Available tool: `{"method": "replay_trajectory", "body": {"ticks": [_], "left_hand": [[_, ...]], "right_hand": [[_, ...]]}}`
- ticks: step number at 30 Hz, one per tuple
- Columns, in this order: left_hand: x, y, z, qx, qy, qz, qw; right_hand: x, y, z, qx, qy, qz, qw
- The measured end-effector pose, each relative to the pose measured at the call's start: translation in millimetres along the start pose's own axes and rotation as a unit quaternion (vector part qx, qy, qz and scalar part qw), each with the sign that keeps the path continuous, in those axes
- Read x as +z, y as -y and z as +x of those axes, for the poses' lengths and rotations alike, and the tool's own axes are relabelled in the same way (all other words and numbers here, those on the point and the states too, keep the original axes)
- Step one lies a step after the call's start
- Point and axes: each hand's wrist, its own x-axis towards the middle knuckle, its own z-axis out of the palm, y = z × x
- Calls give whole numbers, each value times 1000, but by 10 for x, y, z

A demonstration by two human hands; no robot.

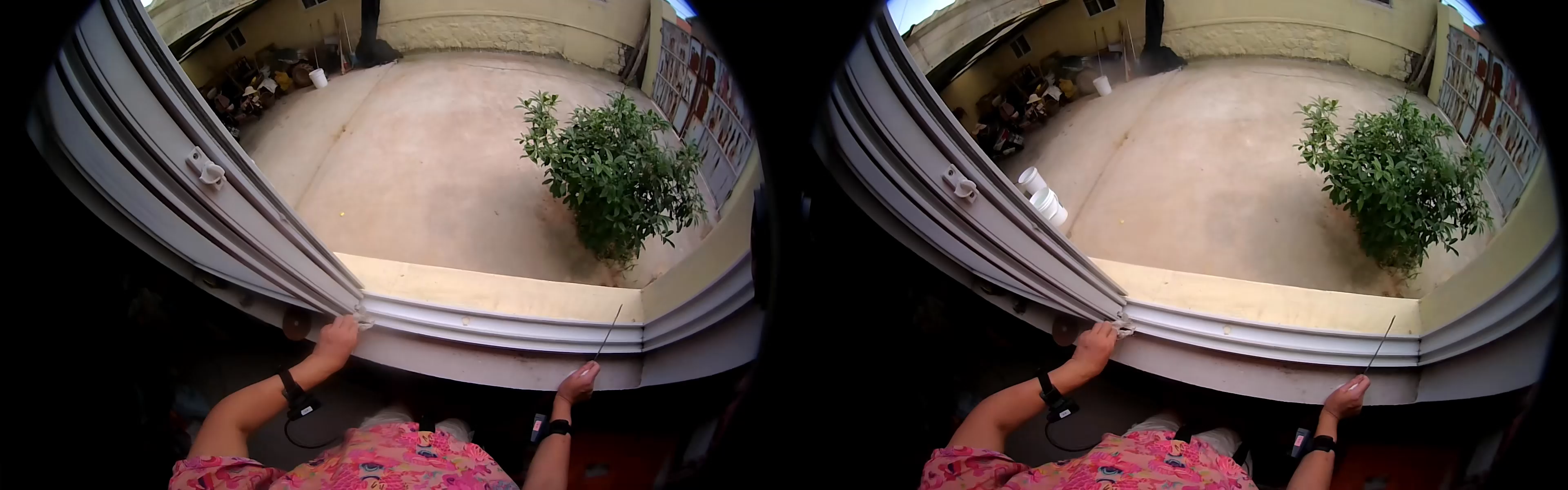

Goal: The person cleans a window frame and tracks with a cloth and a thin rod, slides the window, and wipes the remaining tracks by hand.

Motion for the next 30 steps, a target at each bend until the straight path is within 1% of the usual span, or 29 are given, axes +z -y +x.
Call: {"method": "replay_trajectory", "body": {"ticks": [2, 3, 4, 5, 7, 9, 11, 12, 13, 15, 16, 17, 20, 21, 23, 25, 27, 28, 30], "left_hand": [[-335, 107, 14, -19, -130, 6, 991], [-391, -34, 112, -50, -162, -52, 984], [-625, 187, 196, -68, -211, -50, 974], [-805, 254, 293, -90, -260, -67, 959], [-1101, 373, 418, -108, -351, -45, 929], [-1258, 438, 420, -120, -340, -34, 932], [-1204, 428, 444, -65, -289, 37, 954], [-1073, 450, 454, -23, -280, 85, 956], [-977, 448, 453, -22, -278, 86, 957], [-791, 393, 476, 22, -230, 76, 970], [-724, 374, 484, 41, -221, 94, 970], [-632, 334, 482, 41, -220, 93, 970], [-338, 238, 437, 58, -164, 80, 981], [-249, 223, 420, 60, -165, 80, 981], [-75, 195, 391, 83, -139, 220, 962], [99, 149, 372, 75, -126, 220, 964], [202, 113, 395, 79, -159, 190, 966], [216, 105, 409, 78, -158, 191, 966], [237, 66, 437, 78, -99, 223, 967]], "right_hand": [[-11, 43, -7, 13, 5, 1, 1000], [-54, -81, 205, 0, -12, -8, 1000], [100, 56, 89, 9, -9, 11, 1000], [138, 80, 135, 6, -15, 16, 1000], [132, 56, 186, 1, -17, 24, 1000], [97, 6, 65, 5, -5, 28, 1000], [67, -25, 80, 2, -2, 22, 1000], [38, -25, 53, 3, 0, 21, 1000], [4, -17, 39, 5, 5, 8, 1000], [-16, 0, 60, 5, 4, -4, 1000], [-37, 4, 55, 0, 0, 1, 1000], [-48, -1, 59, -5, -6, 6, 1000], [1, -26, 43, -7, -9, 5, 1000], [-7, -17, 38, -5, -9, 5, 1000], [-31, 17, 38, -8, -6, 4, 1000], [-1, -15, 32, -9, -8, 8, 1000], [19, -27, 16, -12, -8, 12, 1000], [11, -20, 15, -6, -1, 12, 1000], [3, -22, 27, -3, 6, 11, 1000]]}}
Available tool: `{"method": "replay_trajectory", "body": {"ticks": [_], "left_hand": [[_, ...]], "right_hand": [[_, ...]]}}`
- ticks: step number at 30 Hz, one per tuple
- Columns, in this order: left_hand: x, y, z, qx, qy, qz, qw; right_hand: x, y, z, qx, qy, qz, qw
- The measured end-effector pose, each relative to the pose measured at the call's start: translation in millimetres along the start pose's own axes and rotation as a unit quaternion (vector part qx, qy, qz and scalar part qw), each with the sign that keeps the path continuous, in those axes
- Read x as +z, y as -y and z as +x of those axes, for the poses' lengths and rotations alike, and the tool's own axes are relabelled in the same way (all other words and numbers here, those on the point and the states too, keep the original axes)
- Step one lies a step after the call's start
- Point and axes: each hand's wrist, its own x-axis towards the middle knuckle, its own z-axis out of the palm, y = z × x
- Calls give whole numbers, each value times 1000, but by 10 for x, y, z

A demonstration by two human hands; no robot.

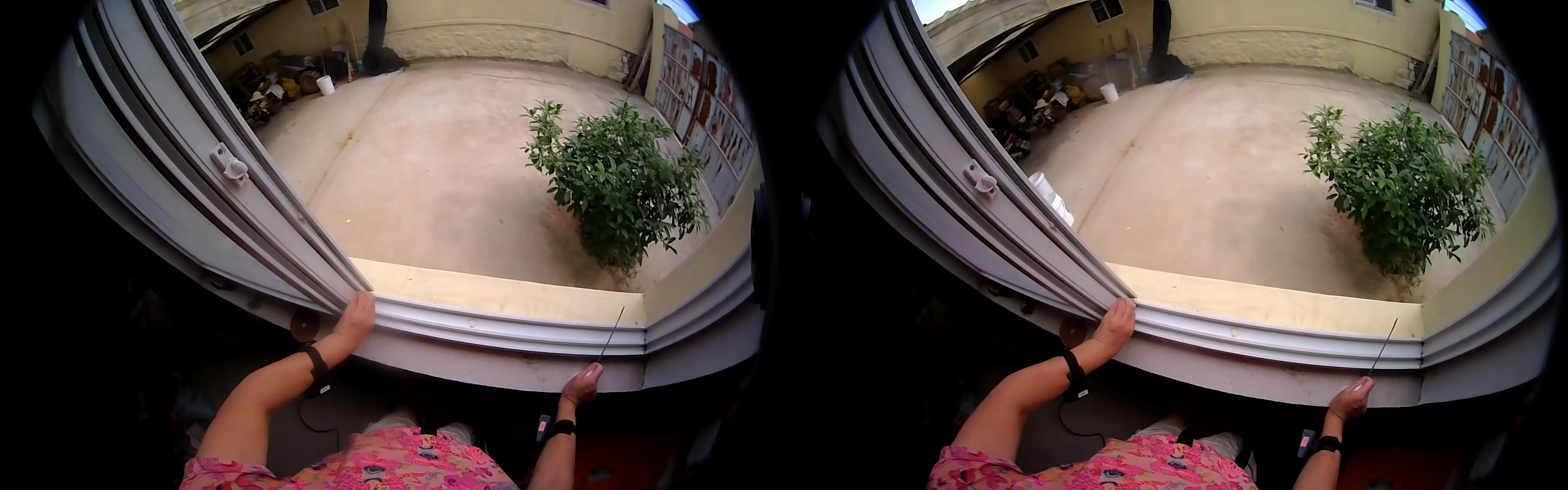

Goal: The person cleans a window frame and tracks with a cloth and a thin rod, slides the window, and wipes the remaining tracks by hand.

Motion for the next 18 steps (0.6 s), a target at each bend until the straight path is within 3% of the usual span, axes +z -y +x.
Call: {"method": "replay_trajectory", "body": {"ticks": [8, 12, 18], "left_hand": [[125, -126, 34, 37, 30, -35, 998], [-247, 292, 121, -64, -50, -169, 982], [-1477, 1358, 283, -176, -143, -82, 971]], "right_hand": [[0, -14, 9, 5, 15, -2, 1000], [-29, 20, 5, 14, 21, -12, 1000], [-27, 26, -5, -5, -9, 4, 1000]]}}
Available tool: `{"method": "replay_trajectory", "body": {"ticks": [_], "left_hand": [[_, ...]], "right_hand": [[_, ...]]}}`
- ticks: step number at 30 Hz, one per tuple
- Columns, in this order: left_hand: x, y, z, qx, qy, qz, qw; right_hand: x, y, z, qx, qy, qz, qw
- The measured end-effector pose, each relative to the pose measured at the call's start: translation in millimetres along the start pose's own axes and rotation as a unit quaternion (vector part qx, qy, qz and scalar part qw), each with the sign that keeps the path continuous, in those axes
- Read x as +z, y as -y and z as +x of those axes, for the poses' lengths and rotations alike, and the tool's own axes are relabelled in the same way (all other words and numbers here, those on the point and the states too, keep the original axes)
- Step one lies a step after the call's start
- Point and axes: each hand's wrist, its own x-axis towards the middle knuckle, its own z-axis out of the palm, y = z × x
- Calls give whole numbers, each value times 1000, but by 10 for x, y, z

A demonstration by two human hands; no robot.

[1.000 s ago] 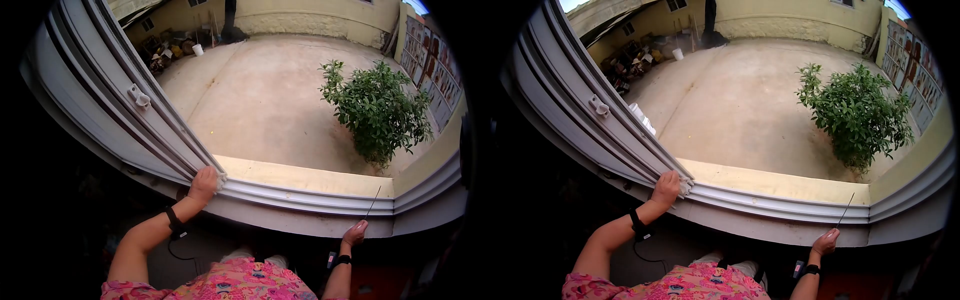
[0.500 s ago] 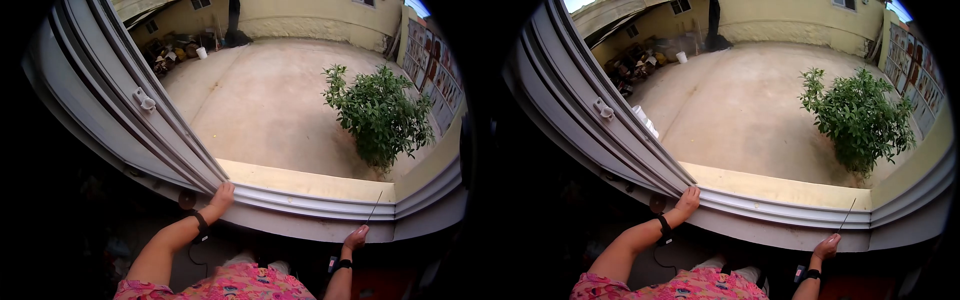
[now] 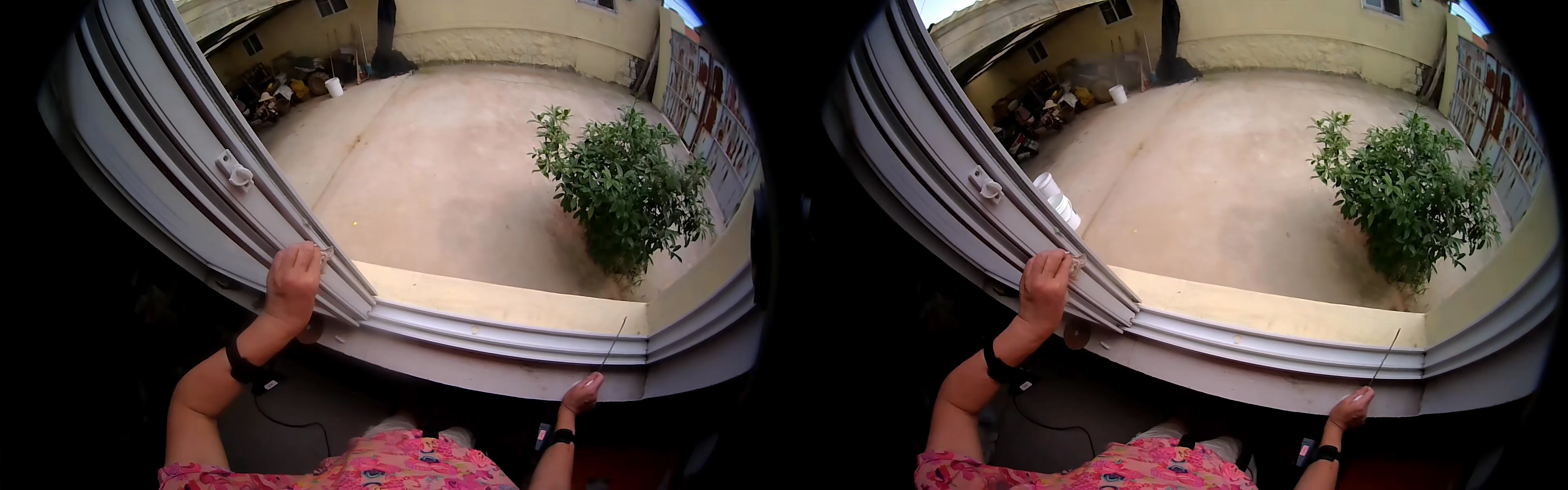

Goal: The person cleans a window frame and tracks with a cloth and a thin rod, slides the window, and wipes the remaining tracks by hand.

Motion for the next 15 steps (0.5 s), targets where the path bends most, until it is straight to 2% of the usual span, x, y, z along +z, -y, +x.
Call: {"method": "replay_trajectory", "body": {"ticks": [1, 3, 5, 9, 15], "left_hand": [[-119, 48, 78, 1, 3, 0, 1000], [-232, 109, 176, -19, -50, 26, 998], [-111, 48, 101, -8, -46, 44, 998], [603, -333, -404, 78, 52, 28, 995], [1544, -938, -1004, 70, 117, -18, 990]], "right_hand": [[4, -25, -3, 0, 3, -1, 1000], [39, -80, 4, 8, 29, 4, 1000], [35, -90, 0, 10, 32, 2, 999], [17, -63, 2, 17, 31, -1, 999], [11, -68, -12, 0, 2, 12, 1000]]}}
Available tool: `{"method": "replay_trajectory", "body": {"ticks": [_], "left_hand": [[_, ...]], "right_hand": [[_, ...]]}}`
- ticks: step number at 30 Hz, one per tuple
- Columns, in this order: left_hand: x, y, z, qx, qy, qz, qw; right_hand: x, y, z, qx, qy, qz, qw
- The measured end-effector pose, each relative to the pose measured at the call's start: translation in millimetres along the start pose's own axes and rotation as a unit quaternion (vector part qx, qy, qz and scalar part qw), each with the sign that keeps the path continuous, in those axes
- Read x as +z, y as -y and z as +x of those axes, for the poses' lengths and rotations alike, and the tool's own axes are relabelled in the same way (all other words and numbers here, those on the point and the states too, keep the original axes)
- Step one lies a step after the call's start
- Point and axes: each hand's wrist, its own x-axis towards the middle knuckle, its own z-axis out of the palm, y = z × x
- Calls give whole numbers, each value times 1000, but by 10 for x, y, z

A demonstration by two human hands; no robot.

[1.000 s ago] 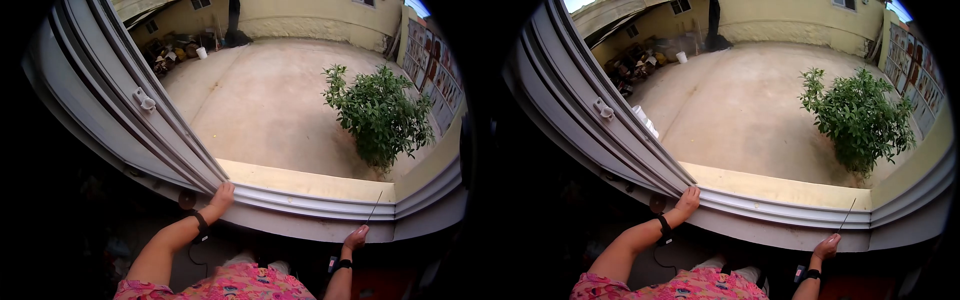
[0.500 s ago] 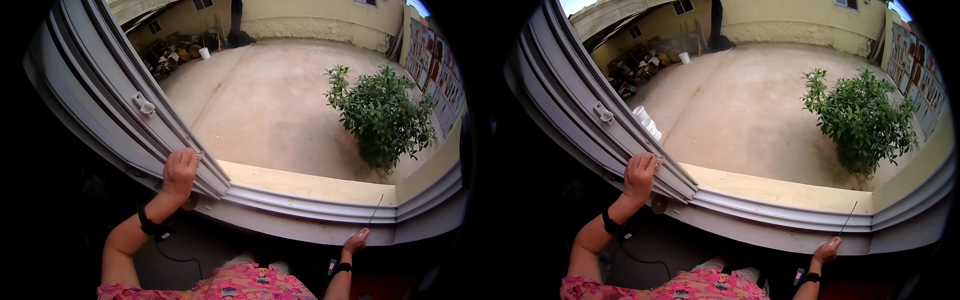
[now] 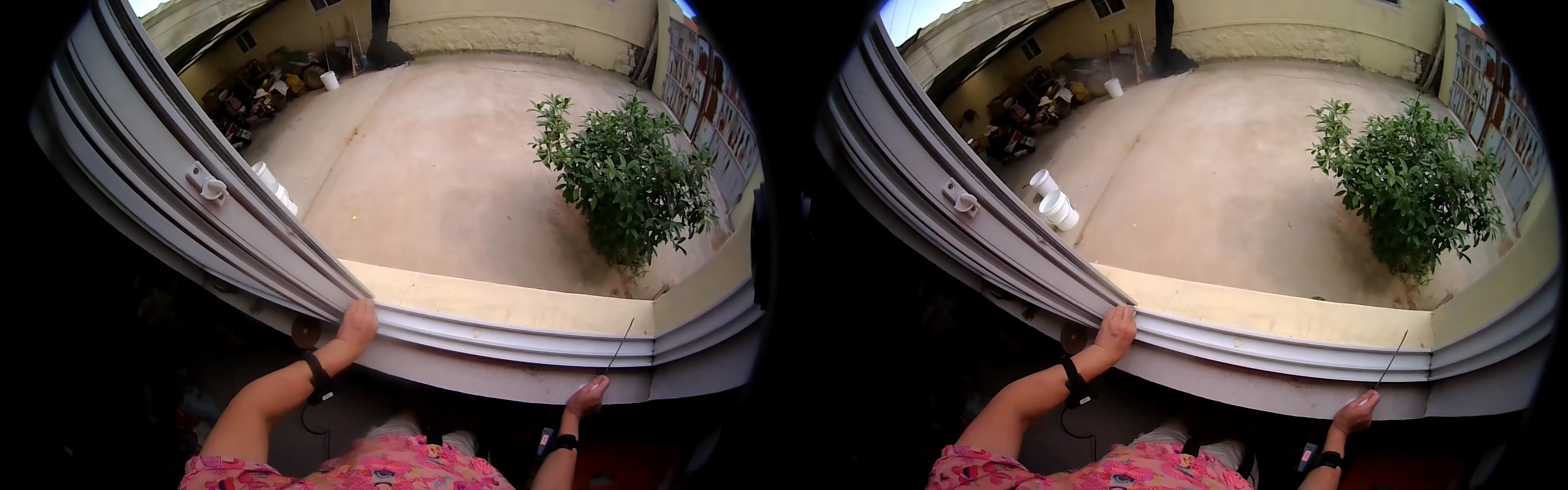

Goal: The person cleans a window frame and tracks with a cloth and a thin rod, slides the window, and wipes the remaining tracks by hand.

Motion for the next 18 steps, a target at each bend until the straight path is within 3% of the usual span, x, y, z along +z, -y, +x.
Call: {"method": "replay_trajectory", "body": {"ticks": [5, 9, 15, 17, 18], "left_hand": [[394, -259, -70, -2, 38, 25, 999], [237, -73, -73, 1, 27, -9, 1000], [-936, 531, 268, -25, 29, -12, 999], [-1251, 681, 354, -50, -91, -18, 994], [-1266, 688, 356, -50, -91, -16, 994]], "right_hand": [[-24, 33, -4, 1, 3, -9, 1000], [-103, 104, 31, 33, 48, -36, 998], [-70, 49, 15, 25, 40, -14, 999], [-58, 10, 16, 21, 39, -14, 999], [-38, -3, 10, 18, 37, -13, 999]]}}
